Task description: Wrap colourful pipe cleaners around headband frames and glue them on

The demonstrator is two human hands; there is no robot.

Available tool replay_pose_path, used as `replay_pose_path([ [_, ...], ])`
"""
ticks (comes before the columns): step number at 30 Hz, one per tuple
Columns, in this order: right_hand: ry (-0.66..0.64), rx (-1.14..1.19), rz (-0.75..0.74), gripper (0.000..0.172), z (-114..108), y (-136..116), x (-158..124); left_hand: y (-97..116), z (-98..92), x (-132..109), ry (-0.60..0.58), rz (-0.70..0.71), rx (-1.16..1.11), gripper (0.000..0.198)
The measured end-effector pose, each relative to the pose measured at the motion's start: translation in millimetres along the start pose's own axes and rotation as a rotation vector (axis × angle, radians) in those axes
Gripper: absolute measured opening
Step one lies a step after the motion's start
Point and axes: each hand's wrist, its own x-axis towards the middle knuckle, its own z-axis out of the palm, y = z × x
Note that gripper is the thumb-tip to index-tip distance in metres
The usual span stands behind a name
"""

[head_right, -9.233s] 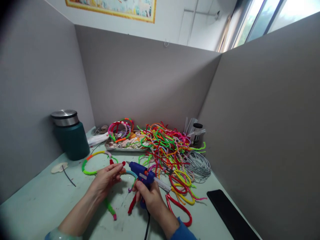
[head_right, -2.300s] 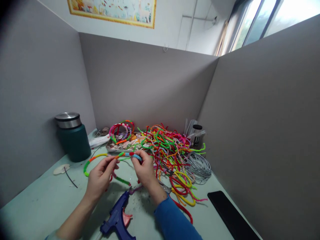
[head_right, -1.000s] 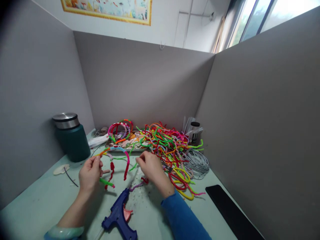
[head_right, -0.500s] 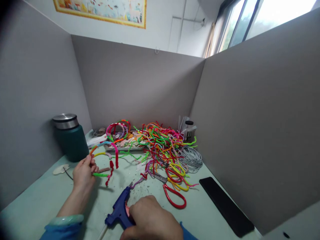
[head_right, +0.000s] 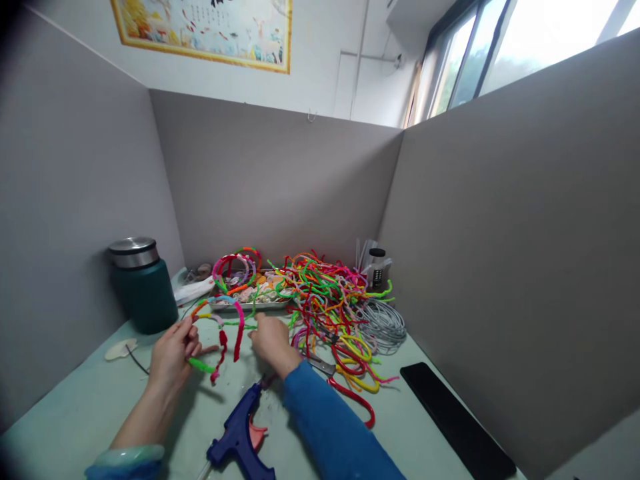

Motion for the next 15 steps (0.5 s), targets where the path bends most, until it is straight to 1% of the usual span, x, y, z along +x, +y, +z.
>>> replay_pose_path([
  [1, 0.0, 0.02, 0.005, 0.012, 4, 2, 5, 0, 0.0, 0, -0.008, -0.002, 0.0, 0.032],
  [2, 0.009, 0.044, 0.008, 0.007, 5, 5, 8, 1, -0.3, 0, -0.01, -0.003, 0.001, 0.032],
  [4, 0.044, 0.118, 0.023, 0.015, 3, 16, 10, 3, -1.9, 1, -0.009, -0.008, -0.002, 0.03],
  [6, 0.092, 0.226, 0.049, 0.023, -5, 32, 9, 5, -4.1, 3, 0.005, -0.012, -0.002, 0.029],
  [8, 0.131, 0.347, 0.081, 0.036, -19, 46, 6, 4, -5.9, 5, 0.018, -0.011, 0.066, 0.028],
  [10, 0.186, 0.487, 0.104, 0.049, -34, 57, 3, 1, -6.9, 7, 0.007, -0.012, 0.187, 0.029],
  [11, 0.226, 0.591, 0.118, 0.052, -41, 60, 2, -2, -7.0, 7, -0.007, -0.014, 0.249, 0.03],
  [12, 0.279, 0.757, 0.141, 0.052, -48, 62, 0, -5, -7.0, 7, -0.023, -0.017, 0.304, 0.031],
  [13, 0.304, 0.884, 0.16, 0.05, -53, 63, -2, -8, -6.9, 7, -0.036, -0.019, 0.349, 0.031],
  [15, 0.297, 1.057, 0.185, 0.047, -60, 62, -5, -15, -6.7, 7, -0.047, -0.001, 0.437, 0.03],
])
